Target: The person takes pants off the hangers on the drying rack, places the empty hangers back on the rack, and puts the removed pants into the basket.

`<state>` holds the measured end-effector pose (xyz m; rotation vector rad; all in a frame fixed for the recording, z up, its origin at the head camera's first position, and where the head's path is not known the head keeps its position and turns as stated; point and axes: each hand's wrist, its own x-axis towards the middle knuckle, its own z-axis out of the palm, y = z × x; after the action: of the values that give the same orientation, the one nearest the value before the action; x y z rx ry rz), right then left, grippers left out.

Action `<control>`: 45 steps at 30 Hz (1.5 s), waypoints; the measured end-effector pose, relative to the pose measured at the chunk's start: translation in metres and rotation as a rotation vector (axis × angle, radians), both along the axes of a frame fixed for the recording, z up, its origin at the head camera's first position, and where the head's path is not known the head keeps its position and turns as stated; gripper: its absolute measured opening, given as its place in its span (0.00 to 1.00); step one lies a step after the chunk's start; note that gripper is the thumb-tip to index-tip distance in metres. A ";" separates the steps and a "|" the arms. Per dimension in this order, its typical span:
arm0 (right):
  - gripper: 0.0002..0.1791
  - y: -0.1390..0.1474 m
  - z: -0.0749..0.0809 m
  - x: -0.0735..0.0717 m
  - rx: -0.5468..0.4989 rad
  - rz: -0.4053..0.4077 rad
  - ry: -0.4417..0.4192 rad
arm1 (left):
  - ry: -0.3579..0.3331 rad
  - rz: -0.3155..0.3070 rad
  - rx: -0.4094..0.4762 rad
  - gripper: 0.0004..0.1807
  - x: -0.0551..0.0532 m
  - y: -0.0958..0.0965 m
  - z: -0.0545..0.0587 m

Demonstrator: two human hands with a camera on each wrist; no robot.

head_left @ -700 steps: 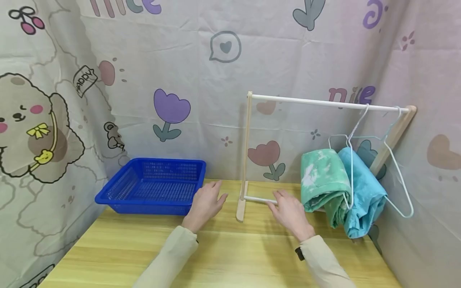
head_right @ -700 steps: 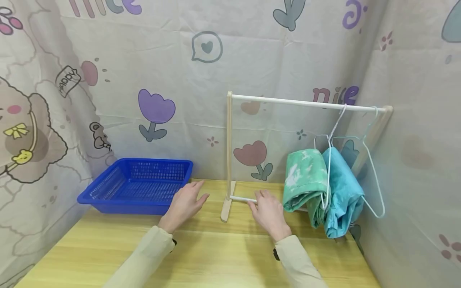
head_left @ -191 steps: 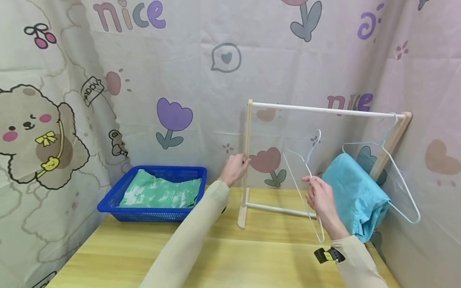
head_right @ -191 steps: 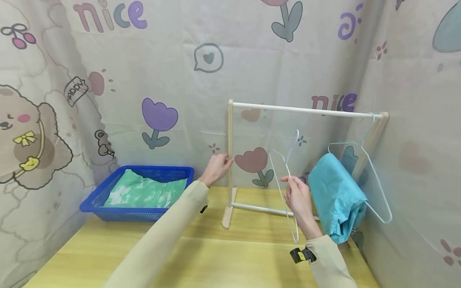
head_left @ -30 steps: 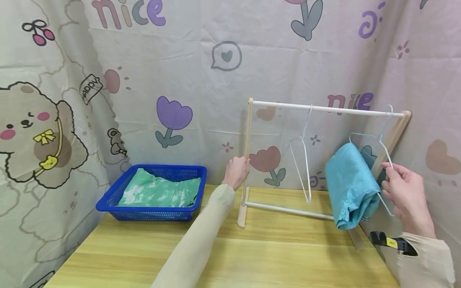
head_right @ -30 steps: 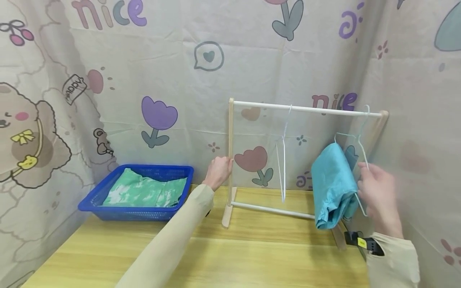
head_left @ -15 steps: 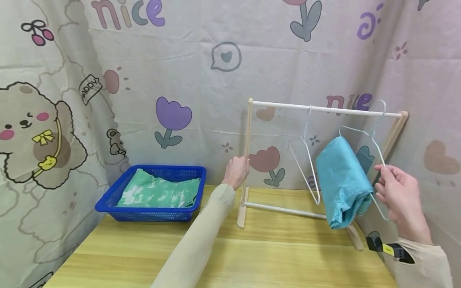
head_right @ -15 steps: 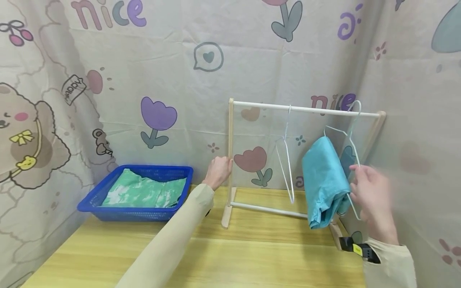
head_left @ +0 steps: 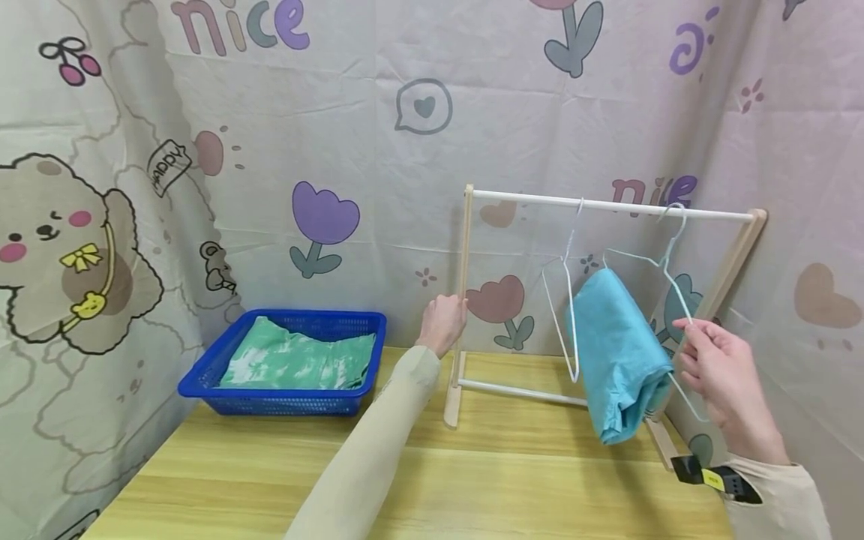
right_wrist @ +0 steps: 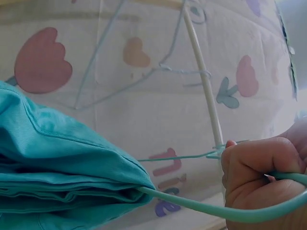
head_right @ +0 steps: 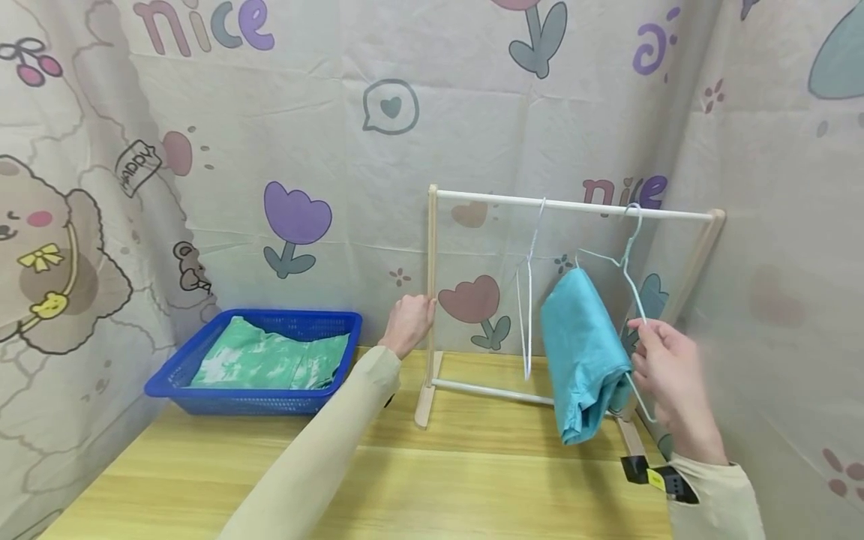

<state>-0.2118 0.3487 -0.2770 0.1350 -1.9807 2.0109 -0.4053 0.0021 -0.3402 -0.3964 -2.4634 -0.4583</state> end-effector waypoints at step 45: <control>0.11 -0.081 -0.016 -0.014 -0.304 0.338 -0.093 | -1.059 -0.455 1.096 0.55 0.077 0.102 -0.093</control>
<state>-0.2263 0.2673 -0.2929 0.3309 -1.7704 2.5487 -0.3278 0.1042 -0.4327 -0.2348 -2.4316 -2.5514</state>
